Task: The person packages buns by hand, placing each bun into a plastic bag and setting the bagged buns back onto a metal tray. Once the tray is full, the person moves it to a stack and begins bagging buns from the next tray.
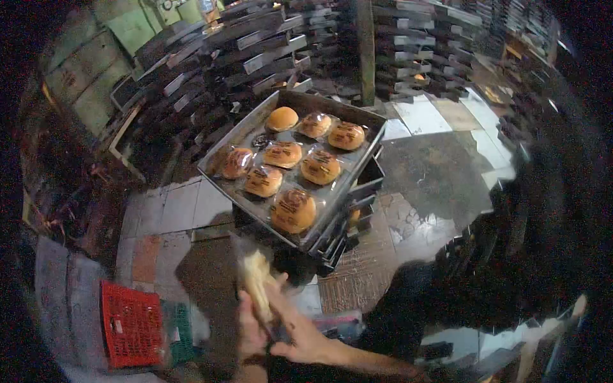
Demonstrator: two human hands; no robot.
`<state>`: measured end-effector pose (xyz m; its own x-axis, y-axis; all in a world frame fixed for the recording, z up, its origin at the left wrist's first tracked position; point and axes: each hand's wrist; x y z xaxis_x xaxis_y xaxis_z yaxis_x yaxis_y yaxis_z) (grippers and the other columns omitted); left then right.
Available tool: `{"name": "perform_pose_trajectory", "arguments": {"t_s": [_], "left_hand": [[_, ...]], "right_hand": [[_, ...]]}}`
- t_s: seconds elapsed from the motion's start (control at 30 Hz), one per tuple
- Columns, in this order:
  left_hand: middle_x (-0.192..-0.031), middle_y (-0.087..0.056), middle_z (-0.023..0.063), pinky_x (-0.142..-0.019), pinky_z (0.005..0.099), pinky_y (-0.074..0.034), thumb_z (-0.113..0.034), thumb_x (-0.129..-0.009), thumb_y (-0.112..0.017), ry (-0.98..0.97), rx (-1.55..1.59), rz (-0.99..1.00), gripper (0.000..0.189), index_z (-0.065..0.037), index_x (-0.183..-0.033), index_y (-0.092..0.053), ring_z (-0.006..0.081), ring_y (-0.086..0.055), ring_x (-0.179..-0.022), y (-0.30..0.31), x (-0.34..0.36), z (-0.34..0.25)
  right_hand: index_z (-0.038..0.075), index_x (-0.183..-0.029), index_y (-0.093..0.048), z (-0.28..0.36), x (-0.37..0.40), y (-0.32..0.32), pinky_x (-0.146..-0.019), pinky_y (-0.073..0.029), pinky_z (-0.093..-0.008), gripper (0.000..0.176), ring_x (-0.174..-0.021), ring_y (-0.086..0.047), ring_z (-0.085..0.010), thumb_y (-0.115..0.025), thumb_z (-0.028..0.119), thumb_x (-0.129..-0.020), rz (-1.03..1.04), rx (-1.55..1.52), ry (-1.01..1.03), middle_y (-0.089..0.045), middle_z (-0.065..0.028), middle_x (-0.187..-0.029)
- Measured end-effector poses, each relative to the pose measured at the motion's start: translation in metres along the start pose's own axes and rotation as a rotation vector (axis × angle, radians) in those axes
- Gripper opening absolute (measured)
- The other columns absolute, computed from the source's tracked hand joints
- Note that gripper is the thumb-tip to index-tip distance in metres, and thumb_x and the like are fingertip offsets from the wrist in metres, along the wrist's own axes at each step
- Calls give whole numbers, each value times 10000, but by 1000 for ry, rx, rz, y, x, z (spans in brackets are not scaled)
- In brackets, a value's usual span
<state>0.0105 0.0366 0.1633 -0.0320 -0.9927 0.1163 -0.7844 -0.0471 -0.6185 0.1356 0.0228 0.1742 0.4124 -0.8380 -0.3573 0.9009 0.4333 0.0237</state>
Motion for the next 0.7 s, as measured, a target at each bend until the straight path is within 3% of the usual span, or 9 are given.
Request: {"name": "perform_pose_trajectory", "arguments": {"t_s": [0.1, 0.17, 0.23, 0.3, 0.37, 0.43, 0.57, 0.63, 0.7], "left_hand": [[-1343, -286, 171, -898, 490, -373, -652, -798, -287, -158, 78, -66, 770, -91, -1324, -247, 286, -397, -1131, 2, -16, -35], [-1365, -239, 168, -889, 551, -355, -674, -762, -345, -204, 156, -56, 821, -84, -1324, -238, 291, -379, -1147, 2, -15, -46], [-1388, -183, 133, -945, 497, -333, -611, -781, -412, -138, 304, 381, 793, -118, -1349, -159, 354, -313, -1192, 25, -16, -35], [-1397, -158, 133, -969, 477, -308, -668, -723, -442, 164, 240, 320, 901, -67, -1338, -174, 364, -297, -1203, 92, -31, 19], [-1369, -171, 192, -840, 653, -329, -662, -748, -401, -115, 504, 169, 870, -82, -1344, -143, 452, -320, -1146, 53, -2, -15], [-1375, -196, 113, -932, 600, -278, -571, -828, -357, -345, 557, 90, 680, -148, -1332, -186, 397, -317, -1184, 50, 0, -32], [-1309, -290, 95, -878, 655, -299, -483, -867, -352, -284, 723, -24, 554, -177, -1310, -222, 396, -371, -1127, 111, -13, -7], [-1270, -349, 83, -869, 623, -342, -477, -872, -349, -64, 901, -270, 514, -178, -1284, -276, 384, -401, -1099, 135, -15, 4], [-1197, -426, 117, -914, 567, -335, -543, -842, -360, -88, 1029, -44, 569, -126, -1230, -371, 368, -403, -1095, 136, -19, 24]], "right_hand": [[-6, -1325, -181, 10, -10, -16, -1028, -159, -444, 906, -1273, -161, -382, -460, 627, -741, 98, -8, 82, -157, -252, -1367], [4, -1330, -182, 14, -10, -32, -1029, -161, -441, 904, -1277, -164, -367, -501, 604, -734, 179, 52, 193, -149, -246, -1372], [57, -1328, -263, 10, -3, -49, -966, -247, -446, 818, -1229, -280, -340, -519, 579, -753, 94, 85, 274, -264, -191, -1349], [89, -1379, -26, 20, -12, -39, -1025, -44, -462, 1007, -1306, -6, -335, -526, 637, -698, 284, 169, 190, -21, -154, -1424], [84, -1379, -73, 16, -14, -42, -1023, -71, -461, 1005, -1302, -52, -337, -507, 669, -685, 291, 81, 127, -62, -169, -1418], [59, -1350, -208, 22, -17, -48, -1001, -170, -477, 856, -1268, -184, -360, -563, 541, -737, 252, 191, 108, -196, -194, -1374], [12, -1310, -244, 8, -35, -67, -1008, -246, -438, 689, -1248, -229, -381, -536, 354, -788, 659, 641, 56, -215, -239, -1344], [59, -1284, -332, -14, -37, -60, -907, -350, -438, 662, -1150, -354, -353, -573, 258, -701, 706, 796, 283, -358, -201, -1236], [63, -1143, -466, -23, -35, -52, -823, -406, -397, 470, -1026, -446, -318, -510, 148, -683, 572, 874, 329, -448, -154, -1107]]}}
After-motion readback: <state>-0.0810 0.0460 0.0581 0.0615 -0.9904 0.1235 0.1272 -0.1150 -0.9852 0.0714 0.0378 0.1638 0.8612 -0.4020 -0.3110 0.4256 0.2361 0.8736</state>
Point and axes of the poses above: each hand's wrist, its own x-axis away from the middle knuckle, its own y-axis out of the back of the hand, z = x × y
